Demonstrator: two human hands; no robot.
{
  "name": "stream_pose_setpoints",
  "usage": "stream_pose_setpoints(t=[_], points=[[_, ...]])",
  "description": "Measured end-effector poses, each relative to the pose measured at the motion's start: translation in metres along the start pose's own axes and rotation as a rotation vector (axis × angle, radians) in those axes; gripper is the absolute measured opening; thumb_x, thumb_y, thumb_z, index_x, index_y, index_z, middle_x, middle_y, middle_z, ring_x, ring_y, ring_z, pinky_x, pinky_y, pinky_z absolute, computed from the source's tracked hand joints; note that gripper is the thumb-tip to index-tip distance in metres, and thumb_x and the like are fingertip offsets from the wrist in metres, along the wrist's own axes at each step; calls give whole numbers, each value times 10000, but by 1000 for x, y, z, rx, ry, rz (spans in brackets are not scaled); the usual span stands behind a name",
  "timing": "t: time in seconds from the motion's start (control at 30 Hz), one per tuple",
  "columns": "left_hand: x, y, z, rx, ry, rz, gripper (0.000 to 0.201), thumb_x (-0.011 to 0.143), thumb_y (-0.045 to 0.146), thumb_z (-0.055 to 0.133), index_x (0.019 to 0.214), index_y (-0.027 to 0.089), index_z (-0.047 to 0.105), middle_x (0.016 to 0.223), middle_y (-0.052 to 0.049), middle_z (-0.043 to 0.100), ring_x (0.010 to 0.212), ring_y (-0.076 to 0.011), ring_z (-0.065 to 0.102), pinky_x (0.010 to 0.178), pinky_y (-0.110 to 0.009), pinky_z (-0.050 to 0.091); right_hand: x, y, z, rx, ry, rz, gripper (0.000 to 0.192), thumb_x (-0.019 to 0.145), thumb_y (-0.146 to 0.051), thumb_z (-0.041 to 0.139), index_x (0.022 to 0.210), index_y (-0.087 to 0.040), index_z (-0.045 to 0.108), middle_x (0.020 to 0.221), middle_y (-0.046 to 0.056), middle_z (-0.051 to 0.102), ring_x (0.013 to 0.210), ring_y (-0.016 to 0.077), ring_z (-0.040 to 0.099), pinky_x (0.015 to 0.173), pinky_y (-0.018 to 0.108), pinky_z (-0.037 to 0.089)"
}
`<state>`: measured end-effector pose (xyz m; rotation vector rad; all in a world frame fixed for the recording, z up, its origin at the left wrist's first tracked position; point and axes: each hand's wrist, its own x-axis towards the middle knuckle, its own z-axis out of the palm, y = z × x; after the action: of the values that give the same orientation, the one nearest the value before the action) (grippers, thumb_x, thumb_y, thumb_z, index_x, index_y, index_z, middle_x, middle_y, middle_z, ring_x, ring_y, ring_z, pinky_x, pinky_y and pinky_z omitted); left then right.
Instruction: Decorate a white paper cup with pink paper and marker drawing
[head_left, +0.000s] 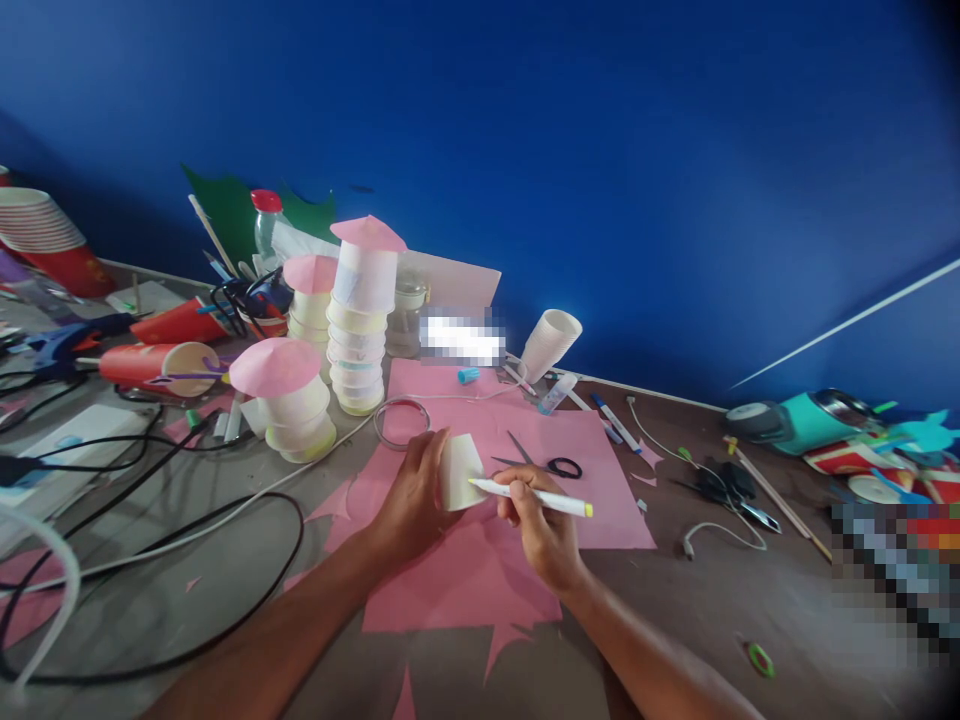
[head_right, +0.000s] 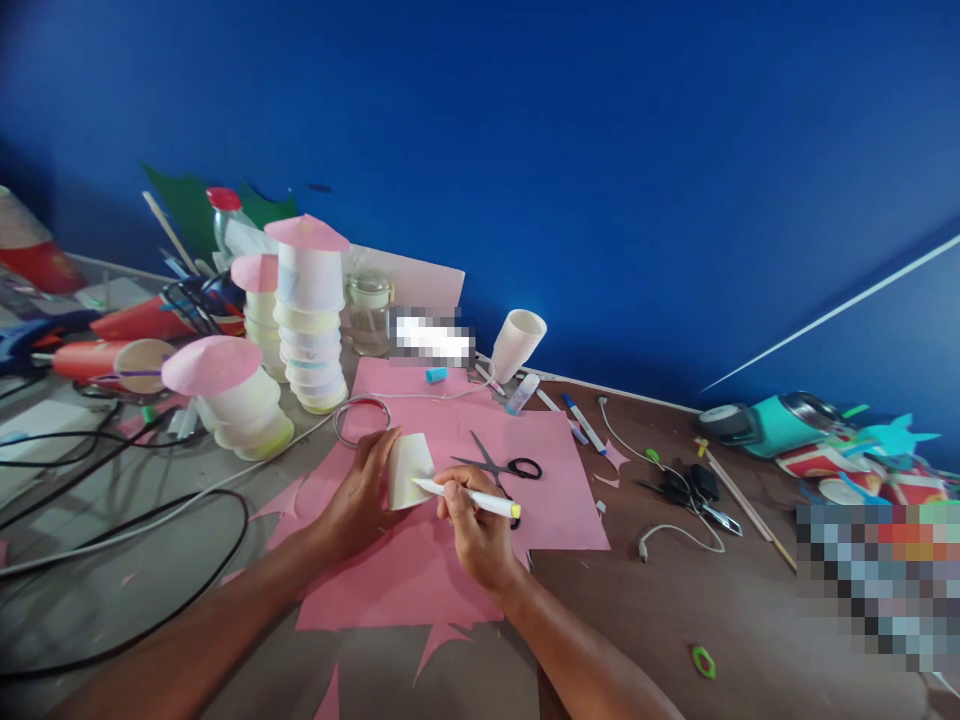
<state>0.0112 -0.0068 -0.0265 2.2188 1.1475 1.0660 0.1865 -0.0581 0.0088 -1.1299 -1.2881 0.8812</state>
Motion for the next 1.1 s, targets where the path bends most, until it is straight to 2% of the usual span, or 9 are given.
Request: stream_pose_setpoints(t=[0.4, 0.7, 0.93, 1.1], points=[[1, 5, -5, 71, -34, -8, 885, 731, 223, 754, 1451, 143, 244, 1338, -231, 474, 1270, -401, 520, 959, -569, 552, -1, -2, 4, -60, -32, -44, 287, 966, -437, 509, 919, -190, 647, 594, -27, 558, 499, 110, 486, 484, 238, 394], [0, 3, -4, 70, -33, -9, 878, 735, 246, 751, 1452, 134, 256, 1351, -239, 476, 1280, -397, 516, 995, -566, 527, -4, 0, 3, -114, -64, -42, 271, 971, -422, 507, 947, -196, 656, 627, -20, 587, 521, 114, 517, 512, 243, 420], [1, 6, -5, 57, -1, -15, 837, 756, 323, 742, 1437, 103, 308, 1333, -237, 503, 1272, -397, 534, 992, -526, 544, 0, 1, 3, 49, 84, 57, 347, 936, -515, 539, 846, -193, 632, 548, -37, 545, 478, 103, 463, 462, 219, 366], [1, 8, -6, 62, -4, -10, 830, 779, 380, 728, 1433, 105, 296, 1349, -251, 487, 1303, -392, 507, 1018, -558, 519, 1, 2, 3, 48, 115, 80, 356, 923, -526, 557, 830, -192, 638, 542, -39, 544, 481, 94, 454, 474, 212, 357]])
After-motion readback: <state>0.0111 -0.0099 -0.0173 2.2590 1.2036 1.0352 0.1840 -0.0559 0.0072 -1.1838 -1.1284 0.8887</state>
